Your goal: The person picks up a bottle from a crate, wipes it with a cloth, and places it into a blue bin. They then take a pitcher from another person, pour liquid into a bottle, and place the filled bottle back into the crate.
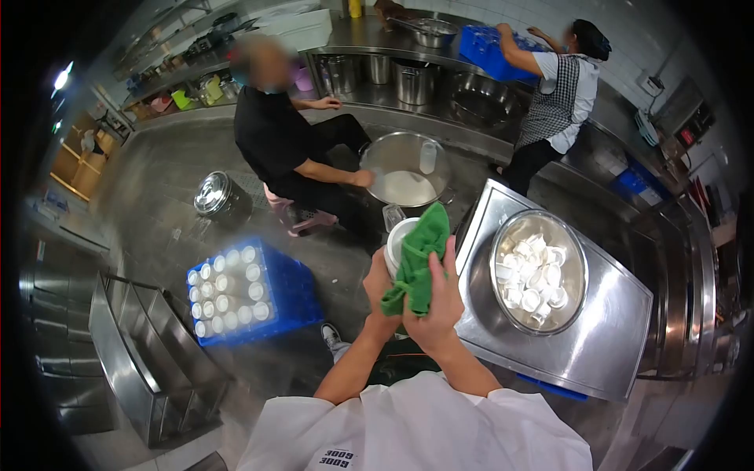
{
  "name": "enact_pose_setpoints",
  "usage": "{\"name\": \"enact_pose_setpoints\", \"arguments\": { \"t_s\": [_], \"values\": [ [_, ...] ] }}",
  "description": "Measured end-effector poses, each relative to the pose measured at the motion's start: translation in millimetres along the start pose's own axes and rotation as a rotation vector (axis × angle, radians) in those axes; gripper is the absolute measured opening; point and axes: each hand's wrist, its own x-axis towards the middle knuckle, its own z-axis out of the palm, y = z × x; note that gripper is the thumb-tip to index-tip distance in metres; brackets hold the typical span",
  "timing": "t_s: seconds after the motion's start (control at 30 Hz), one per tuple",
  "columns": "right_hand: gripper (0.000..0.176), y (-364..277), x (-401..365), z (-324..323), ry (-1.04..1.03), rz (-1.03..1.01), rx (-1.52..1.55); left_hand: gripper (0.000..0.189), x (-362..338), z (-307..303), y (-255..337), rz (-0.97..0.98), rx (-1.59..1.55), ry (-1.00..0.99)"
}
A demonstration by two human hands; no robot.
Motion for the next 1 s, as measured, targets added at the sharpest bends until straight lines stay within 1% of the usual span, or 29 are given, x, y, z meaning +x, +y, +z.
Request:
{"name": "enact_pose_setpoints", "arguments": {
  "t_s": [0.03, 0.07, 0.1, 0.17, 0.2, 0.23, 0.3, 0.33, 0.37, 0.43, 0.5, 0.57, 0.63, 0.7, 0.77, 0.83, 0.87, 0.9, 0.97, 1.0],
  "values": [
    [0.065, 1, -4, -1, 0.003, 0.043, 0.031, 0.062, 1, -3, 6, -0.094, -0.145, 0.033],
    [0.058, 1, 0, -1, 0.063, 0.045, 0.074, 0.068, 3, -6, 10, -0.134, -0.165, 0.058],
    [0.058, 7, -1, -2, 0.054, 0.041, 0.091, 0.068, 4, -9, 13, -0.137, -0.153, 0.074],
    [0.060, 18, -1, -4, 0.017, 0.028, 0.197, 0.075, 5, -14, 17, -0.113, -0.078, 0.065],
    [0.044, 16, 5, -2, 0.091, -0.008, 0.168, 0.080, 4, -14, 15, -0.134, -0.070, 0.076],
    [0.044, 18, 0, -4, 0.079, -0.007, 0.180, 0.080, 1, -17, 13, -0.144, -0.061, 0.088],
    [0.042, 34, -17, -18, -0.020, -0.015, -0.005, 0.083, -1, -21, 9, -0.128, 0.060, 0.035],
    [0.041, 46, -25, -24, 0.035, 0.037, -0.053, 0.086, -3, -26, 8, -0.203, 0.040, -0.004],
    [0.040, 59, -38, -34, 0.083, 0.092, -0.099, 0.085, -7, -31, 2, -0.182, -0.024, 0.019],
    [0.036, 96, -70, -58, 0.033, 0.284, -0.241, 0.086, -12, -41, -1, -0.212, -0.131, 0.025],
    [0.033, 131, -98, -83, -0.159, 0.279, -0.308, 0.086, -15, -53, -3, -0.205, -0.109, 0.039],
    [0.030, 159, -135, -97, -0.371, 0.191, -0.401, 0.086, -17, -66, -5, -0.186, -0.074, 0.070],
    [0.041, 182, -188, -101, -0.712, 0.306, -0.602, 0.086, -22, -80, -6, -0.232, 0.008, 0.042],
    [0.053, 173, -213, -83, -0.823, 0.197, -0.486, 0.086, -29, -91, -10, -0.176, 0.066, 0.098],
    [0.064, 150, -224, -66, -0.956, 0.389, -0.570, 0.095, -45, -100, -17, -0.253, 0.069, 0.103],
    [0.067, 166, -250, -56, -0.855, 0.358, -0.660, 0.095, -50, -111, -17, -0.241, 0.108, 0.166],
    [0.065, 158, -239, -55, -0.870, 0.355, -0.735, 0.095, -56, -118, -18, -0.240, 0.119, 0.185],
    [0.065, 148, -223, -49, -0.870, 0.326, -0.724, 0.094, -59, -124, -20, -0.241, 0.129, 0.203],
    [0.061, 119, -188, -35, -0.673, 0.343, -0.524, 0.093, -60, -137, -17, -0.225, 0.158, 0.261],
    [0.057, 97, -159, -22, -0.708, 0.370, -0.343, 0.089, -59, -146, -15, -0.238, 0.164, 0.304]
  ]
}}
